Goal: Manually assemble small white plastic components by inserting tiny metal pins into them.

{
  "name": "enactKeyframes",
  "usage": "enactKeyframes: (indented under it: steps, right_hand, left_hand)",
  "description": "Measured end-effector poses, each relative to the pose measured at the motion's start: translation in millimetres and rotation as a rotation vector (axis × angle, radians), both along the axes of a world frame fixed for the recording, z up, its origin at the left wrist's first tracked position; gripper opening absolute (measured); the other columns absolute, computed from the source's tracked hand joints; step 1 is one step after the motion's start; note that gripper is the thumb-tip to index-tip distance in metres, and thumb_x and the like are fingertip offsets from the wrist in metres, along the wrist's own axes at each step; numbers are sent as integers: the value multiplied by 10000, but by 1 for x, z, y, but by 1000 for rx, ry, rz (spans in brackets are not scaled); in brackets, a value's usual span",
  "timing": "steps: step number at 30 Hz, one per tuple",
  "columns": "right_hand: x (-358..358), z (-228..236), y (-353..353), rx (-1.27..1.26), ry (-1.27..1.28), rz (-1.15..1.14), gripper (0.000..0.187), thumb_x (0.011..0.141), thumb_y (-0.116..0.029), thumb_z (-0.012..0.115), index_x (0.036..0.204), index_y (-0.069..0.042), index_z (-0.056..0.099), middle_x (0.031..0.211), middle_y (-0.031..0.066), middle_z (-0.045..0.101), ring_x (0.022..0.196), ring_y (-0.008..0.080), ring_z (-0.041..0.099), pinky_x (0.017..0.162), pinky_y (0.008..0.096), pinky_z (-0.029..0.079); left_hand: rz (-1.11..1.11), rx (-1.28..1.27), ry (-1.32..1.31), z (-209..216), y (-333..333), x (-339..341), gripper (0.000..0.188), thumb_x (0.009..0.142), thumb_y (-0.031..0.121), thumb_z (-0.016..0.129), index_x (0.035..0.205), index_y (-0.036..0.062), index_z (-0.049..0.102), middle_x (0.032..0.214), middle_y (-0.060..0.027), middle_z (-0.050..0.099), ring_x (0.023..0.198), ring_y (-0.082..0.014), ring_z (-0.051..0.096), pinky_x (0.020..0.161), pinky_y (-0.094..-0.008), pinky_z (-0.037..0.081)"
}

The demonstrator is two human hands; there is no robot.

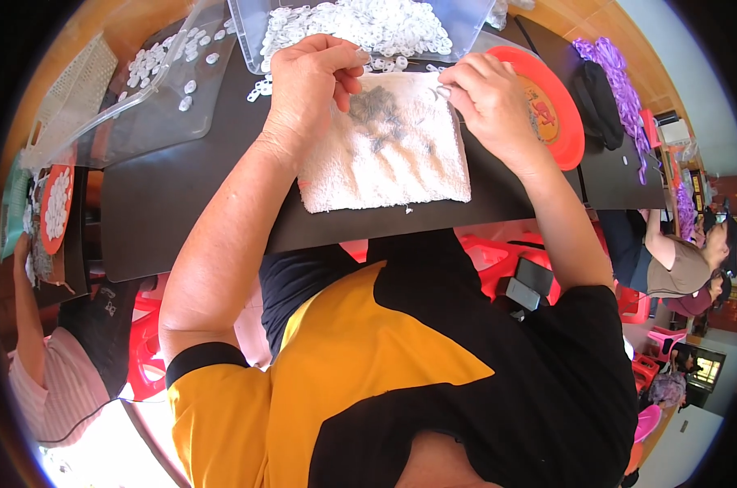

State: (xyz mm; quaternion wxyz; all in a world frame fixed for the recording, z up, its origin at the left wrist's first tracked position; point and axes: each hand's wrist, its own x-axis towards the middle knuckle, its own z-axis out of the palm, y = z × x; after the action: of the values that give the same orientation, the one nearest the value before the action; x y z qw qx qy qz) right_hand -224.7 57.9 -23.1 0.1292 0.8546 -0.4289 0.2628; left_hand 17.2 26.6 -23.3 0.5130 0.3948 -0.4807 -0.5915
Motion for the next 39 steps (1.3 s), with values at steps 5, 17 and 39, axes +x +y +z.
enactKeyframes:
  steps: [5,17,39]
  right_hand:
    - [13,-9,-1,53,123,-106,84,803,-106,652,883,-85,635,924,40,579,993,247,545,818,391,386]
    - [31,6,-14,302,-332,44,115,791,-44,642,904,-68,646,821,39,613,823,169,585,764,338,439]
    - [66,3,-20,654,-890,185,106,846,-41,635,939,8,646,852,43,670,813,96,610,765,261,483]
  left_hand:
    - [0,2,-1,0,-1,-1,144,807,78,662,879,-43,634,727,-69,610,582,-128,569,464,-247,414]
    - [-119,91,150,5,3,-2,147,856,55,631,942,-61,605,784,-102,623,627,-152,585,503,-266,440]
    - [-77,151,262,1,0,-1,92,835,10,622,877,-70,607,740,-121,619,572,-171,589,456,-269,439]
